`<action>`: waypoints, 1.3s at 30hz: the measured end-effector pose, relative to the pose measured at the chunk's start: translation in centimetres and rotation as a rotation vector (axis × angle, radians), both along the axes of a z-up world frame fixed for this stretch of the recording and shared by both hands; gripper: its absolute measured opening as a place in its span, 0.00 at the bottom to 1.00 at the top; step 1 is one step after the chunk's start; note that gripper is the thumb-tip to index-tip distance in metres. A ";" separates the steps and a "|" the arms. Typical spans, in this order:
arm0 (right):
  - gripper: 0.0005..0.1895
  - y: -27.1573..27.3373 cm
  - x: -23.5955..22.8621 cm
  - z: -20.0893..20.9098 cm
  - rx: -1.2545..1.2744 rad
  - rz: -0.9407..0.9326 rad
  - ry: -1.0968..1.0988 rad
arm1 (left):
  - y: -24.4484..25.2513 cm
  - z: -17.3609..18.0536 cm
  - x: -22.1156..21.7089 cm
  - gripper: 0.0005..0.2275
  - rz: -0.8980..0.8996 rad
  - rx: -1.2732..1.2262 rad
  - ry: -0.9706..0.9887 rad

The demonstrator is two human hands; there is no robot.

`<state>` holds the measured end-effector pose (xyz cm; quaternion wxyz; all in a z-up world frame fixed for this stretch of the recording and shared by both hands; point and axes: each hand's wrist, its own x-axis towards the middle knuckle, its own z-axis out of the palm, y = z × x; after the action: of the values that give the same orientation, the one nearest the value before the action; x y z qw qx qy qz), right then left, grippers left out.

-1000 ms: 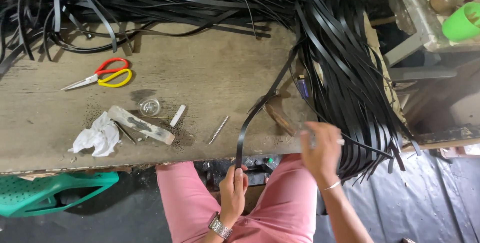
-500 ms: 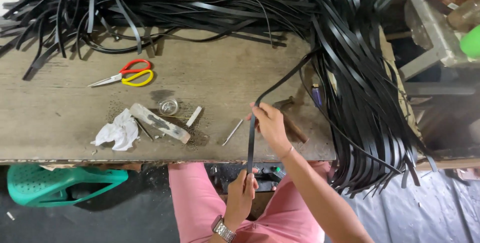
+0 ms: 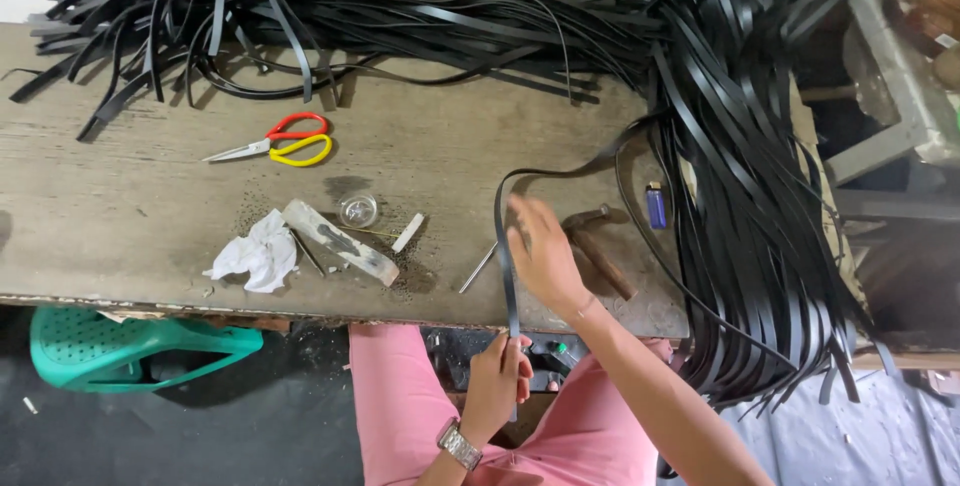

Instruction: Punching a series of holes into a long black leather strip using a hand punch and a hammer on a wooden workbench.

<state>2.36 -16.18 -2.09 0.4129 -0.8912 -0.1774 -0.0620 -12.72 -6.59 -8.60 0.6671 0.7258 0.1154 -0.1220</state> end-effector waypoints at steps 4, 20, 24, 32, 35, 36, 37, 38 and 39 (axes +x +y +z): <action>0.21 -2.8 -2.1 -2.1 -0.232 0.250 -0.312 | 0.4 0.1 0.9 0.17 0.016 -0.159 -0.004; 0.29 -3.5 -4.1 -2.8 -0.445 0.264 -0.444 | 4.8 2.3 4.9 0.09 0.136 0.892 -0.552; 0.32 -3.7 -4.2 -3.0 -0.437 0.265 -0.502 | 6.2 0.5 8.5 0.09 0.016 1.086 -0.525; 0.34 -3.7 -4.0 -3.6 -0.437 0.255 -0.531 | 7.6 -2.1 10.2 0.07 -0.112 1.212 -0.503; 0.34 -3.7 -4.0 -3.8 -0.443 0.249 -0.534 | 7.8 -2.7 10.6 0.06 -0.130 1.247 -0.544; 0.34 -3.7 -4.0 -3.9 -0.441 0.247 -0.531 | 7.8 -3.0 10.7 0.06 -0.122 1.281 -0.573; 0.34 -3.7 -3.8 -3.8 -0.443 0.244 -0.534 | 7.8 -3.2 11.2 0.06 -0.122 1.280 -0.578; 0.34 -3.8 -3.8 -3.9 -0.449 0.240 -0.532 | 7.7 -3.5 11.5 0.07 -0.149 1.288 -0.543; 0.34 -3.7 -3.8 -4.0 -0.454 0.237 -0.530 | 7.6 -3.8 11.8 0.07 -0.175 1.294 -0.509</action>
<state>-1.45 -19.91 -6.04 0.1485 -0.8864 -0.3896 -0.2013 -0.89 1.04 -12.37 0.0948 0.9898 -0.0537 0.0917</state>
